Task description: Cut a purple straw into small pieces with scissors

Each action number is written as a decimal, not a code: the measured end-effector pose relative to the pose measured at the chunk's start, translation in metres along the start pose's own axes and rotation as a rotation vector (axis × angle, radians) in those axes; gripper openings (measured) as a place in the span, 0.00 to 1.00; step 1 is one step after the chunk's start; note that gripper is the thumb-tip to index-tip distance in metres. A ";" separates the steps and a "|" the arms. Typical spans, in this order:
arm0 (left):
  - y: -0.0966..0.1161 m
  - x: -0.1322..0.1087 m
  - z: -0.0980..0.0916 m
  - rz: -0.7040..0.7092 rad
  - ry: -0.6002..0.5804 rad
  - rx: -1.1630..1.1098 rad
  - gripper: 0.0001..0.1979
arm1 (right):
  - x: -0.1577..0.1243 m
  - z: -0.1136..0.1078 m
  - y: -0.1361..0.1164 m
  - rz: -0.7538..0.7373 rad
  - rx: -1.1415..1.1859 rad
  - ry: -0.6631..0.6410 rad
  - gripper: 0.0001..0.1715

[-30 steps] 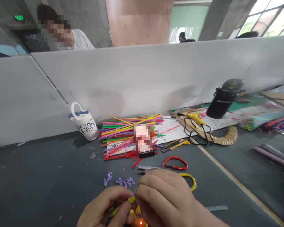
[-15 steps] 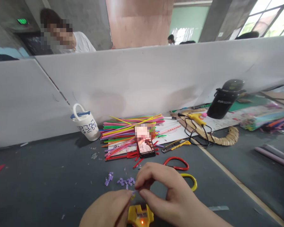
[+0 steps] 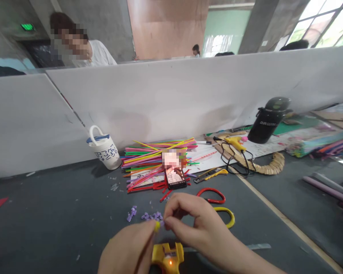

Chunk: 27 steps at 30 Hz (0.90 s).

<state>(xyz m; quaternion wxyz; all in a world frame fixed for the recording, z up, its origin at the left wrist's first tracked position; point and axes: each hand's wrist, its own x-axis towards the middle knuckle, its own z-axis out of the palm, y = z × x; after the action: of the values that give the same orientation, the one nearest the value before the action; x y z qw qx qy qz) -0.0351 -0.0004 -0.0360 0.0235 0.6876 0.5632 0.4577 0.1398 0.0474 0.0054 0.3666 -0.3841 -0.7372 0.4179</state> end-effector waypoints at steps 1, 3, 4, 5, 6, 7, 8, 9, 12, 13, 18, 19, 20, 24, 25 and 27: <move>-0.001 0.004 -0.001 -0.024 0.004 0.000 0.09 | 0.002 -0.002 0.003 0.030 -0.063 -0.032 0.05; -0.002 0.015 -0.005 -0.162 -0.032 -0.034 0.08 | 0.007 -0.004 0.012 0.101 -0.222 -0.180 0.05; -0.003 0.021 -0.006 -0.222 -0.070 -0.072 0.07 | 0.009 -0.005 0.019 0.111 -0.252 -0.230 0.05; -0.003 0.027 -0.008 -0.303 -0.091 -0.125 0.08 | 0.010 -0.003 0.026 0.128 -0.286 -0.285 0.04; -0.004 0.032 -0.010 -0.374 -0.103 -0.195 0.09 | 0.012 -0.001 0.033 0.147 -0.326 -0.317 0.04; -0.005 0.036 -0.011 -0.434 -0.096 -0.263 0.10 | 0.013 0.002 0.041 0.168 -0.369 -0.346 0.04; -0.006 0.040 -0.012 -0.483 -0.096 -0.333 0.11 | 0.013 0.007 0.048 0.189 -0.406 -0.376 0.05; -0.008 0.042 -0.013 -0.527 -0.081 -0.400 0.11 | 0.013 0.012 0.054 0.207 -0.442 -0.402 0.06; -0.014 0.041 -0.016 -0.589 -0.120 -0.519 0.12 | 0.011 0.027 0.067 0.262 -0.516 -0.477 0.14; -0.016 0.039 -0.017 -0.597 -0.147 -0.518 0.12 | 0.010 0.031 0.070 0.271 -0.538 -0.491 0.15; -0.035 0.019 -0.021 -0.584 -0.277 -0.409 0.11 | 0.005 0.041 0.075 0.266 -0.625 -0.538 0.16; -0.040 0.015 -0.021 -0.577 -0.308 -0.383 0.11 | 0.005 0.042 0.075 0.260 -0.644 -0.542 0.16; -0.045 0.010 -0.020 -0.567 -0.342 -0.352 0.10 | 0.005 0.044 0.074 0.256 -0.666 -0.543 0.16; -0.063 -0.005 -0.014 -0.504 -0.503 -0.192 0.03 | 0.009 0.052 0.071 0.249 -0.764 -0.522 0.16; -0.067 -0.009 -0.013 -0.479 -0.521 -0.150 0.03 | 0.010 0.054 0.070 0.245 -0.787 -0.512 0.16; -0.071 -0.014 -0.010 -0.434 -0.532 -0.062 0.05 | 0.011 0.054 0.068 0.234 -0.829 -0.487 0.15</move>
<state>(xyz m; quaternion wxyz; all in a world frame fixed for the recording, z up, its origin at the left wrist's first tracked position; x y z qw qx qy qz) -0.0948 0.0094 -0.0774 0.2871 0.6458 0.6564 0.2638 0.1065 0.0630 -0.0736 -0.0492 -0.4691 -0.8574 0.2056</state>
